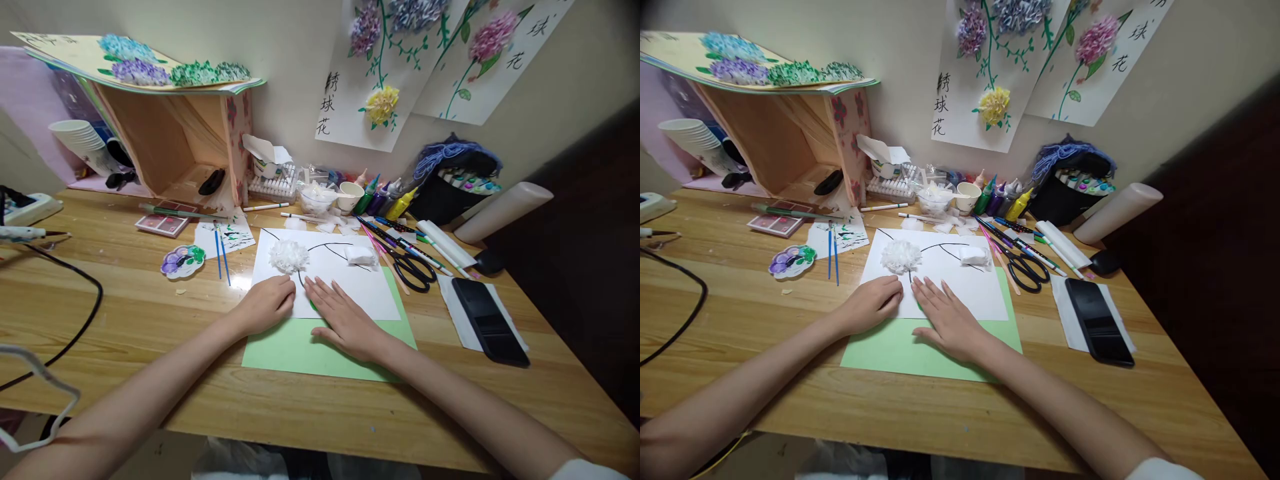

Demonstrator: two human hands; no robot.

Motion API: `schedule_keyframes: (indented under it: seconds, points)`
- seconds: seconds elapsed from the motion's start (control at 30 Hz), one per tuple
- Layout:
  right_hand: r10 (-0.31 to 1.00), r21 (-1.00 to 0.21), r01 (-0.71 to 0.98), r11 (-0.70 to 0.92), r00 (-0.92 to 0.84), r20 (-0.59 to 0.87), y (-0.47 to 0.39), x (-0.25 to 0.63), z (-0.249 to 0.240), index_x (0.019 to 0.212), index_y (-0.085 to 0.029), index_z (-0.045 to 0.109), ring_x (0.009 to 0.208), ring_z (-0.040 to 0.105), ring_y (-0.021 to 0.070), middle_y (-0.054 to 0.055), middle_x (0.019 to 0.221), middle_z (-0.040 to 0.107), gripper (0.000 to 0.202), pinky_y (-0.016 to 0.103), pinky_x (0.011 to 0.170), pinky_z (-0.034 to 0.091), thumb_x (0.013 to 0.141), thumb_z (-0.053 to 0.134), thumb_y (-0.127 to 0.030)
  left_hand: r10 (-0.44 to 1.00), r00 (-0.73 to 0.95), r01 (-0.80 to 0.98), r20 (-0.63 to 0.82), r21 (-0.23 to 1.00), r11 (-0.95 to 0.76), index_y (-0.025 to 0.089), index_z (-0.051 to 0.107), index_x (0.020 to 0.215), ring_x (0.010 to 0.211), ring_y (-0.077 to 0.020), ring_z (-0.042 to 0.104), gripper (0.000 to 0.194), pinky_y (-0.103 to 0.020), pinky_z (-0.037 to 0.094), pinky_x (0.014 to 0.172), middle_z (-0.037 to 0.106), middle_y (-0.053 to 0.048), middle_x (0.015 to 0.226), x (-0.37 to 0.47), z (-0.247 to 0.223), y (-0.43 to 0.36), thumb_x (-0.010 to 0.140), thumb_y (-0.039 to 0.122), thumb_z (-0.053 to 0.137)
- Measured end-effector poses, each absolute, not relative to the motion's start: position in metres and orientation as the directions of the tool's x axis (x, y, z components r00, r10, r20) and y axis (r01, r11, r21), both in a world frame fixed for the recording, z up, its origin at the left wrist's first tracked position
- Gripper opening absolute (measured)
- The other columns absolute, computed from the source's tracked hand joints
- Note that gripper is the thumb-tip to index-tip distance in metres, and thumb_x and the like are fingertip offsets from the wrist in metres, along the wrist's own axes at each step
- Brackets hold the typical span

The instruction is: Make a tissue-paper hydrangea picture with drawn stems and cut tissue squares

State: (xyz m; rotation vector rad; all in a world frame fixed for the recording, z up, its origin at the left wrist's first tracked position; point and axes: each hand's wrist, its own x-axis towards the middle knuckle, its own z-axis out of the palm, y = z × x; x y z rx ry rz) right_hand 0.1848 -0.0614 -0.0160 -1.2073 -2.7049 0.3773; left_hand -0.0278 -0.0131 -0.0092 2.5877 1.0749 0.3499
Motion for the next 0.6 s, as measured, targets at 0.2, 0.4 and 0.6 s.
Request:
schedule_keyframes:
  seconds: [0.2, 0.4, 0.6]
  points:
    - [0.763, -0.283, 0.727, 0.626, -0.646, 0.028, -0.066, 0.187, -0.014, 0.146, -0.021, 0.002, 0.14, 0.009, 0.0237, 0.008, 0.151, 0.014, 0.073, 0.05, 0.112, 0.016, 0.09, 0.035, -0.052, 0.696, 0.713, 0.655, 0.087, 0.275, -0.704, 0.019, 0.051, 0.078, 0.072, -0.0165, 0.049, 0.022, -0.028, 0.037, 0.066, 0.054, -0.003, 0.078, -0.026, -0.01, -0.014, 0.089, 0.021, 0.032]
    - [0.719, -0.317, 0.685, 0.656, -0.695, -0.014, -0.064, 0.19, -0.011, 0.146, -0.02, -0.002, 0.14, 0.004, 0.0248, 0.009, 0.152, 0.006, 0.08, 0.051, 0.112, 0.013, 0.087, 0.038, -0.056, 0.685, 0.725, 0.656, 0.074, 0.228, -0.719, 0.019, 0.049, 0.079, 0.073, -0.0171, 0.049, 0.021, -0.029, 0.036, 0.066, 0.054, -0.004, 0.08, -0.026, -0.01, -0.015, 0.089, 0.021, 0.031]
    - [0.708, -0.347, 0.656, 0.67, -0.706, 0.032, -0.065, 0.206, -0.01, 0.145, -0.022, -0.002, 0.141, 0.004, 0.0205, 0.006, 0.152, 0.01, 0.062, 0.048, 0.113, 0.013, 0.095, 0.03, -0.04, 0.685, 0.724, 0.655, 0.075, 0.236, -0.718, 0.019, 0.048, 0.078, 0.072, -0.0166, 0.048, 0.021, -0.029, 0.035, 0.065, 0.053, -0.003, 0.079, -0.026, -0.01, -0.015, 0.09, 0.022, 0.031]
